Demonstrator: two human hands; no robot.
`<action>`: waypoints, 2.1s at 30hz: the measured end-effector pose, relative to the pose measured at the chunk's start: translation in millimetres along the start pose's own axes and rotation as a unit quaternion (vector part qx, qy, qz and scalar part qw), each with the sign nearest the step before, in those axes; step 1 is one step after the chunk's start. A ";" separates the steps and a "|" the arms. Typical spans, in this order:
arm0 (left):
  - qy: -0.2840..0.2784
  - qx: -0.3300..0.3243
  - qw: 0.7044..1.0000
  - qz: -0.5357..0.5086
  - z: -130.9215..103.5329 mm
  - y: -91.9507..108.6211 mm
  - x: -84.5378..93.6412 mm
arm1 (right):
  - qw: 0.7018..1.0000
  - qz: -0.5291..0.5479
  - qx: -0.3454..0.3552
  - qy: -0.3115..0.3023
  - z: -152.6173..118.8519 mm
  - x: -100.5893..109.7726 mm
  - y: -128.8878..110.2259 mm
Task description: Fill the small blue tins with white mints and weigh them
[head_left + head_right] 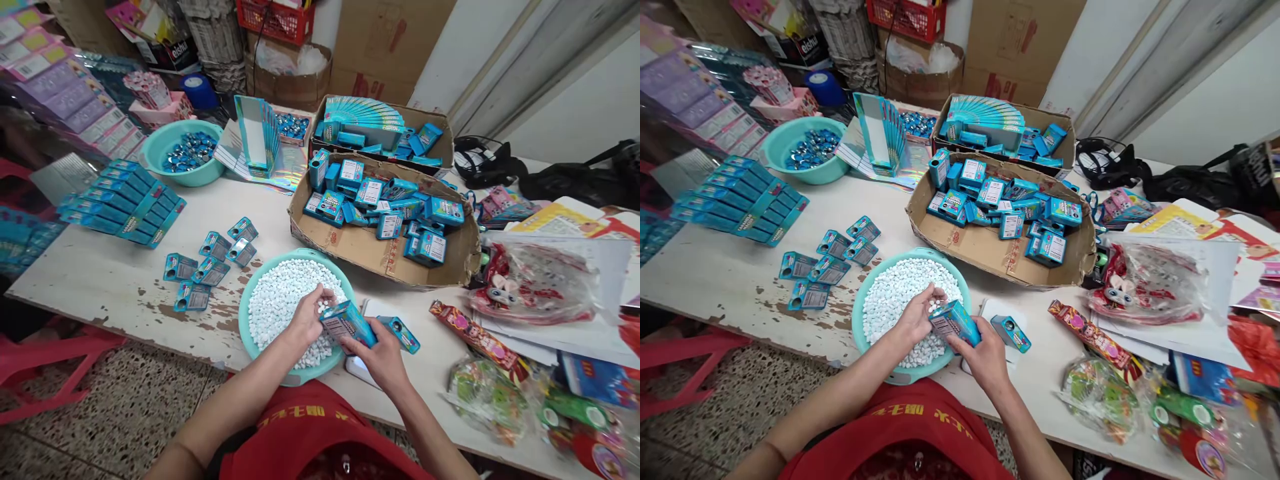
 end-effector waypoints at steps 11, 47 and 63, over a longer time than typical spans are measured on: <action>0.029 -0.085 0.977 0.194 -9.2 40.5 19.7 | 0.930 0.349 -0.032 0.109 -24.2 53.5 22.5; -0.264 -0.280 0.252 0.888 17.8 -62.5 -140.8 | 0.850 0.369 -0.135 0.351 -124.4 89.7 132.8; -0.223 -0.333 0.443 0.802 22.3 -35.8 -128.3 | 0.832 0.379 -0.142 0.379 -128.3 90.9 140.6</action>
Point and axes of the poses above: each hand's wrist, its own z-axis towards the middle knuckle, its own x-axis out of the back of the hand, y = z × x, the point moved 2 cm from there along z, towards the middle knuckle, and after that the axes turned 12 degrees about z, right-handed, at the moved point
